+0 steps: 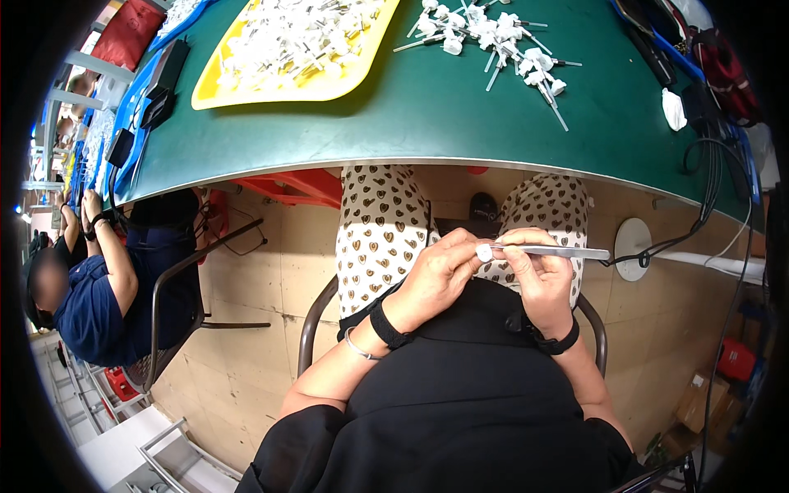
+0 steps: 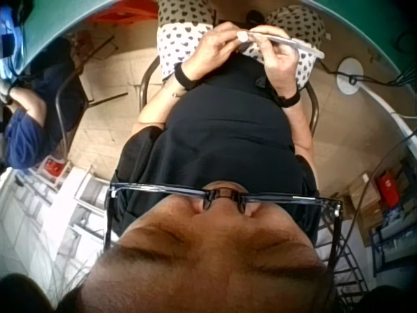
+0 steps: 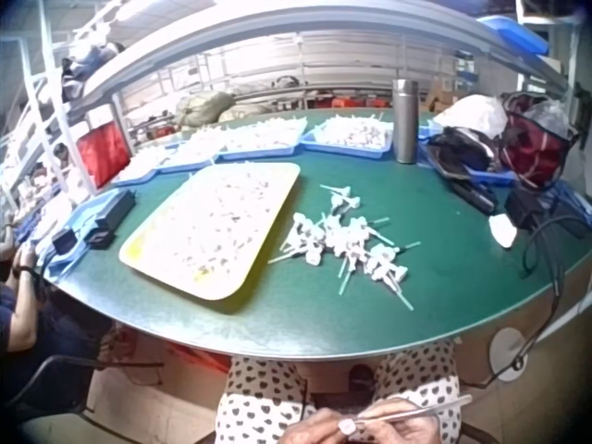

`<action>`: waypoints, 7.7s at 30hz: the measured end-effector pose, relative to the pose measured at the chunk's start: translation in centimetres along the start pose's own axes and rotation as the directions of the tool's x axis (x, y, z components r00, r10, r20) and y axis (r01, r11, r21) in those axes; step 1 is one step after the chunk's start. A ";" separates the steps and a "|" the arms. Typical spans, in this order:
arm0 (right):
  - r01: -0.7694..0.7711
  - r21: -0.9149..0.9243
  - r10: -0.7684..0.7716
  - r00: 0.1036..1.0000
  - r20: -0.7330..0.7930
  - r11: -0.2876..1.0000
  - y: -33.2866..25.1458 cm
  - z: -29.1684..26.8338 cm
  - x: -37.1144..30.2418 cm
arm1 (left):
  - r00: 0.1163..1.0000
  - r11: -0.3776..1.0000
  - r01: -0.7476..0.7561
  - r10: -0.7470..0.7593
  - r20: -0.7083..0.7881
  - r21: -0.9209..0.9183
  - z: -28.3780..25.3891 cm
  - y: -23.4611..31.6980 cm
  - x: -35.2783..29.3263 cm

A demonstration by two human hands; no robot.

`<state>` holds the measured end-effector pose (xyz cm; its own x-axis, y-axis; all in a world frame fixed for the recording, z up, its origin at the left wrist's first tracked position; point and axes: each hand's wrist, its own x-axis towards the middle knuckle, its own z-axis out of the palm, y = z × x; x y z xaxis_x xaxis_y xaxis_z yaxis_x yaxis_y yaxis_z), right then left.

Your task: The person sits at a green workbench and repeatedly picks up small white plastic components and thin metal rods. Using a metal tool held in the right hand, they manipulate the components, likely inserting the rods or adjusting the plastic parts. The finished or processed items are placed into a yellow tray on the table. The task involves repetitive, precise hand movements.

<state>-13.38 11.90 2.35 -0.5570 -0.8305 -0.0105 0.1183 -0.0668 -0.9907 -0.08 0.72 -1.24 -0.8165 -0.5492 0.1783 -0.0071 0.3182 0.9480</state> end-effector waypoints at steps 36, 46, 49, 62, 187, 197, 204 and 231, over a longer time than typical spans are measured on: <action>0.063 -0.157 -0.059 0.998 0.030 0.986 0.8 0.0 0.3 | 1.000 0.998 -0.009 0.008 0.016 0.069 -0.2 0.0 0.0; 0.060 -0.217 -0.049 0.997 0.056 0.974 0.6 -0.4 0.4 | 1.000 0.998 -0.010 0.009 0.019 0.069 -0.3 0.4 0.1; 0.046 -0.058 -0.046 0.999 0.008 0.997 0.4 0.1 0.2 | 1.000 0.999 -0.023 0.022 0.011 0.048 -0.3 0.3 0.2; 0.177 -0.281 -0.169 0.984 0.055 0.943 0.1 0.0 0.4 | 1.000 1.000 -0.011 0.011 0.000 0.001 0.0 0.3 0.1; 0.017 0.081 -0.009 0.995 -0.100 0.997 -0.1 -2.0 1.0 | 0.928 0.689 -0.304 0.370 0.042 0.658 -8.9 9.3 17.1; -0.004 0.087 0.012 0.995 -0.102 0.996 -0.3 -2.0 0.8 | 0.961 0.568 -0.257 0.239 0.142 0.782 -3.2 9.3 19.2; 0.030 0.084 -0.023 0.996 -0.089 0.996 -0.1 -1.7 0.9 | 0.970 0.564 -0.204 0.228 0.087 0.800 -5.4 8.4 17.9; 0.185 -0.164 -0.181 0.983 0.044 0.969 0.1 0.1 0.6 | 0.986 0.980 0.127 -0.141 -0.087 -0.157 -1.1 1.1 0.6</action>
<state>-13.61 11.28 2.24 -0.5326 -0.8282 0.1746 -0.1238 -0.1278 -0.9840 0.09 -0.08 0.18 -0.7539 -0.6538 0.0648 -0.0199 0.1212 0.9924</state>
